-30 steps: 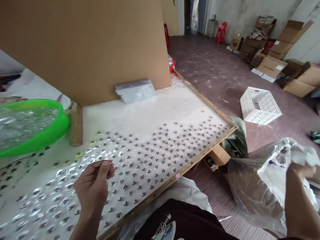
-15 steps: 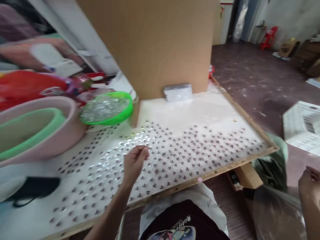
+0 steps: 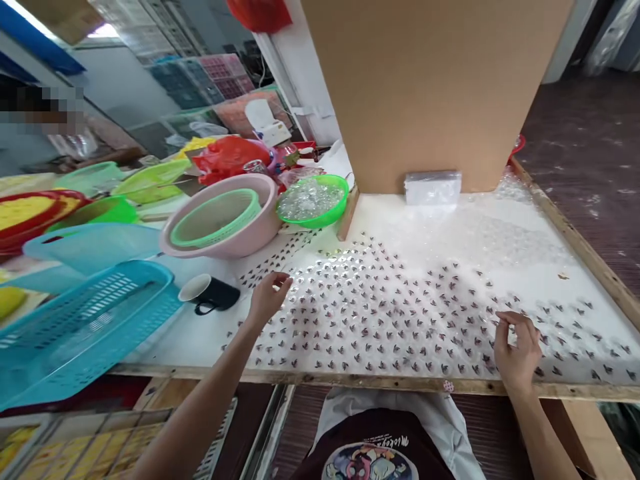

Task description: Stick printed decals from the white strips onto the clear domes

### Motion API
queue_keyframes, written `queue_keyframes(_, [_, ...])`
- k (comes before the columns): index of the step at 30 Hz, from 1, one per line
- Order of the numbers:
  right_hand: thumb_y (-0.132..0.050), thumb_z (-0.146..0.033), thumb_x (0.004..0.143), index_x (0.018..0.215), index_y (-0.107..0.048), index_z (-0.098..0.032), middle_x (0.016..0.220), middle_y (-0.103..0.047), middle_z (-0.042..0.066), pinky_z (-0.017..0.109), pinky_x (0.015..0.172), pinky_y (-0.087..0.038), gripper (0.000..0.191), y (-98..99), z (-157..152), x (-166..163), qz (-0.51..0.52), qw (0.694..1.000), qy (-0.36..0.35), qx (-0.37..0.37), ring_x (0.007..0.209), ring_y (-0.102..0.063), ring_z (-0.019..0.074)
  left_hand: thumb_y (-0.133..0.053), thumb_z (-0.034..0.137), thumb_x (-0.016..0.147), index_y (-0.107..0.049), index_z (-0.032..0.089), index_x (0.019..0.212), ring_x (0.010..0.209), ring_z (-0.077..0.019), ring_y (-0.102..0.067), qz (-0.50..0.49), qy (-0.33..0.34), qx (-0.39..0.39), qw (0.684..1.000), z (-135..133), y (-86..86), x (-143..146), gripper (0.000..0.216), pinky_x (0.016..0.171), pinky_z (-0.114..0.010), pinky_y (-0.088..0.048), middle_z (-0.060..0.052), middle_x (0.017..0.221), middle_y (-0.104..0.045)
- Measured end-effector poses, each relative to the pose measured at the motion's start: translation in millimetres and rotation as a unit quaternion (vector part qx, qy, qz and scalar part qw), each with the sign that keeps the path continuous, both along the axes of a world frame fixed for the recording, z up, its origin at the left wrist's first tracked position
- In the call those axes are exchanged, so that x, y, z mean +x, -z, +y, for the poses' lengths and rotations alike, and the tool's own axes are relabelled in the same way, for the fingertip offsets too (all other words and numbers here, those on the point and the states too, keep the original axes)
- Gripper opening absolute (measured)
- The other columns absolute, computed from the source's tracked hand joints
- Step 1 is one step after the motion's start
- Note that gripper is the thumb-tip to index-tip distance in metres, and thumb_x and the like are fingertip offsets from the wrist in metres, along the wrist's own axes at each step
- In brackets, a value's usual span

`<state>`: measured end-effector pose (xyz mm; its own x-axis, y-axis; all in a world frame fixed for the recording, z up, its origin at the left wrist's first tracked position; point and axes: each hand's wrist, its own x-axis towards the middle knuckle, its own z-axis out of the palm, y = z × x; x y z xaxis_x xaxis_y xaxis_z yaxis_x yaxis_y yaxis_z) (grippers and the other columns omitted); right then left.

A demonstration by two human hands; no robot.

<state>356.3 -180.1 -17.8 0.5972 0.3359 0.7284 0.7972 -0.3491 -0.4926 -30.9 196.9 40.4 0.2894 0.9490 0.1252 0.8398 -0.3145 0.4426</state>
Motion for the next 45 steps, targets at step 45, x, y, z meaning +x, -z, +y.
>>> queue_keyframes(45, [-0.060, -0.056, 0.087, 0.104, -0.064, -0.023, 0.099, -0.069, 0.008, 0.038, 0.078, -0.054, 0.037, -103.4, 149.7, -149.9, 0.520, 0.704, -0.483, 0.013, 0.085, -0.064, 0.0203, -0.066, 0.033, 0.085, -0.071, 0.020, 0.100, 0.080, -0.0185, -0.066, -0.314, 0.110, 0.143, 0.932, -124.3, -94.5, 49.2, 0.020, 0.072, -0.030, -0.055, -0.004, 0.089, -0.072])
